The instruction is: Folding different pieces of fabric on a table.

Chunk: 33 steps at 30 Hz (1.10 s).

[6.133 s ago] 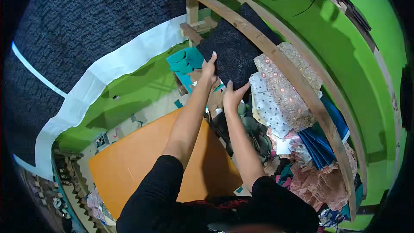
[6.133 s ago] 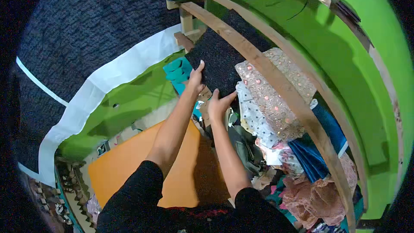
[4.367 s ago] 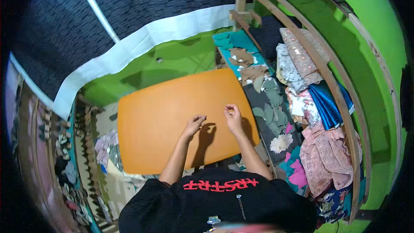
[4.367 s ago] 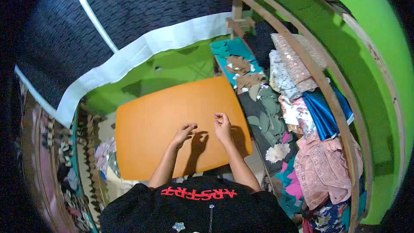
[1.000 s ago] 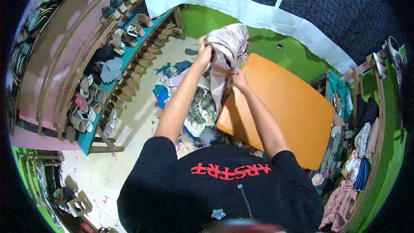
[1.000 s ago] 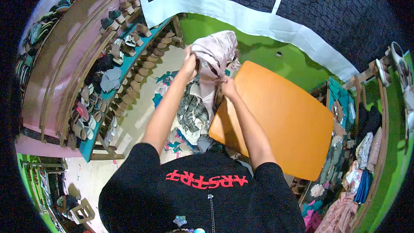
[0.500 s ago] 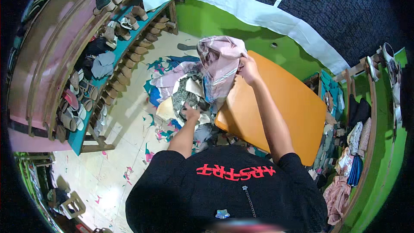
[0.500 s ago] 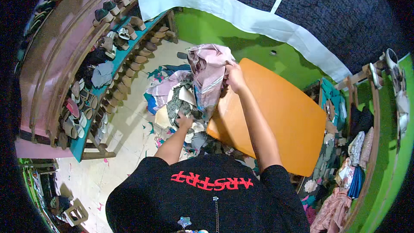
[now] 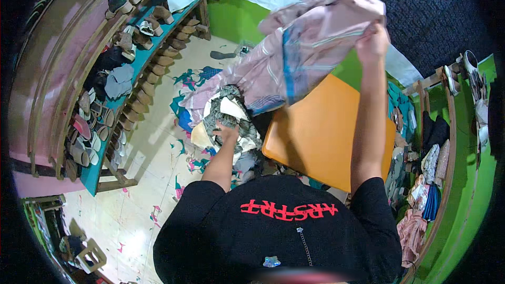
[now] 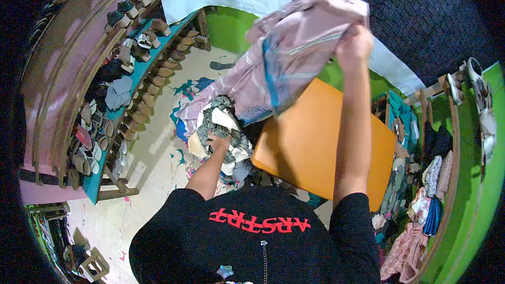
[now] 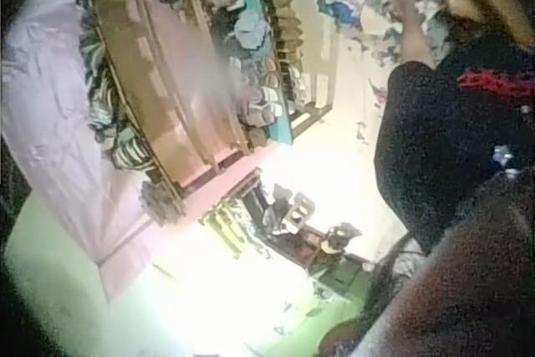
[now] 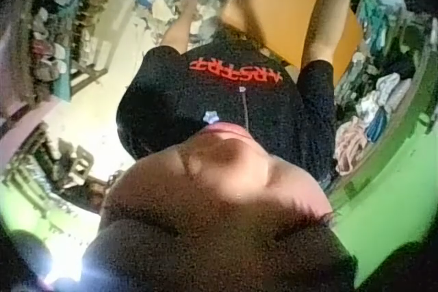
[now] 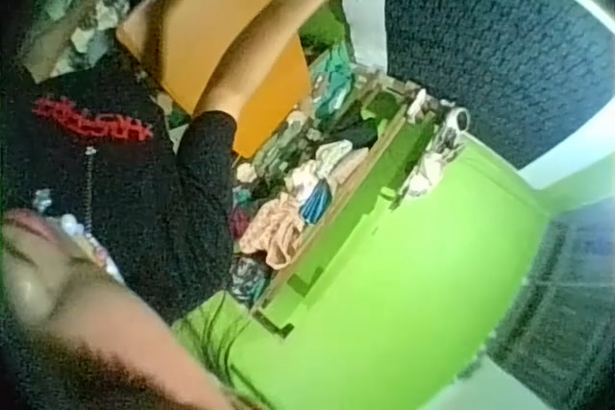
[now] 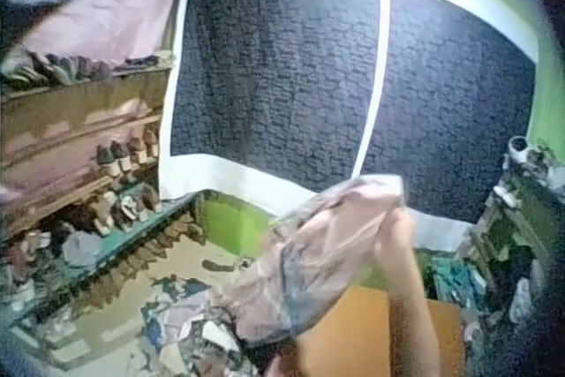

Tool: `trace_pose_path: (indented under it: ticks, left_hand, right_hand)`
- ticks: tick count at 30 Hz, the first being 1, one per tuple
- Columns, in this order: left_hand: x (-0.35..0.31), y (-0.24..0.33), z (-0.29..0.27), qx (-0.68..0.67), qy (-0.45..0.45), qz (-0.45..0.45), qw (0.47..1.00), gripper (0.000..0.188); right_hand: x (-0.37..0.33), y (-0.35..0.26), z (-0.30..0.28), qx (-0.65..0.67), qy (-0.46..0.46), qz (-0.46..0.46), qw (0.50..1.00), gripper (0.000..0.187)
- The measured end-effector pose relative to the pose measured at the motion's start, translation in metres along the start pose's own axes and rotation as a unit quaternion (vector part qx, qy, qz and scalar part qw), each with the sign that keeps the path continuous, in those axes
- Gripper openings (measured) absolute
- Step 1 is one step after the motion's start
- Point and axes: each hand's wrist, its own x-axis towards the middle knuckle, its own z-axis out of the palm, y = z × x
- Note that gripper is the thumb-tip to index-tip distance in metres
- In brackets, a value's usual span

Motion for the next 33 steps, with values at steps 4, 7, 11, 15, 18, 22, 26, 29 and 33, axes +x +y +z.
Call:
trace_pose_path:
  ticks: [4,7,11,15,18,22,26,29,33]
  left_hand:
    - [0.009,0.006,-0.014,0.062,0.034,0.044,0.997,0.099]
    - [0.010,0.027,-0.016,0.058,0.000,0.078,0.995,0.098]
    - [0.021,0.025,-0.011,0.076,0.030,0.151,0.985,0.095]
    - [-0.012,0.059,0.005,0.166,0.031,0.172,0.971,0.093]
    - [-0.020,0.072,0.019,0.157,-0.008,0.233,0.960,0.095]
    - [-0.023,0.067,0.015,0.149,-0.005,0.171,0.974,0.099]
    - [-0.011,0.052,0.008,0.166,0.058,0.073,0.982,0.108]
    - [-0.001,0.053,-0.010,0.201,0.099,0.069,0.972,0.114]
    - [0.036,0.037,-0.025,0.257,0.071,0.111,0.957,0.121]
  right_hand:
    - [0.011,-0.053,0.047,-0.063,0.129,-0.118,0.983,0.033]
    - [0.024,-0.094,0.016,-0.118,0.135,-0.203,0.963,0.035]
    - [0.010,-0.116,-0.004,-0.122,0.177,-0.196,0.957,0.037]
    - [-0.025,-0.117,-0.061,-0.139,0.242,-0.204,0.938,0.035]
    - [-0.071,-0.109,-0.094,-0.206,0.304,-0.149,0.918,0.031]
    - [-0.132,-0.092,-0.155,-0.521,0.210,0.234,0.793,0.028]
    - [-0.155,-0.042,-0.178,-0.719,-0.060,0.531,0.444,0.055]
    - [-0.139,0.027,-0.114,-0.836,-0.087,0.308,0.446,0.058]
    - [-0.134,0.157,-0.048,-0.736,-0.240,0.145,0.616,0.060]
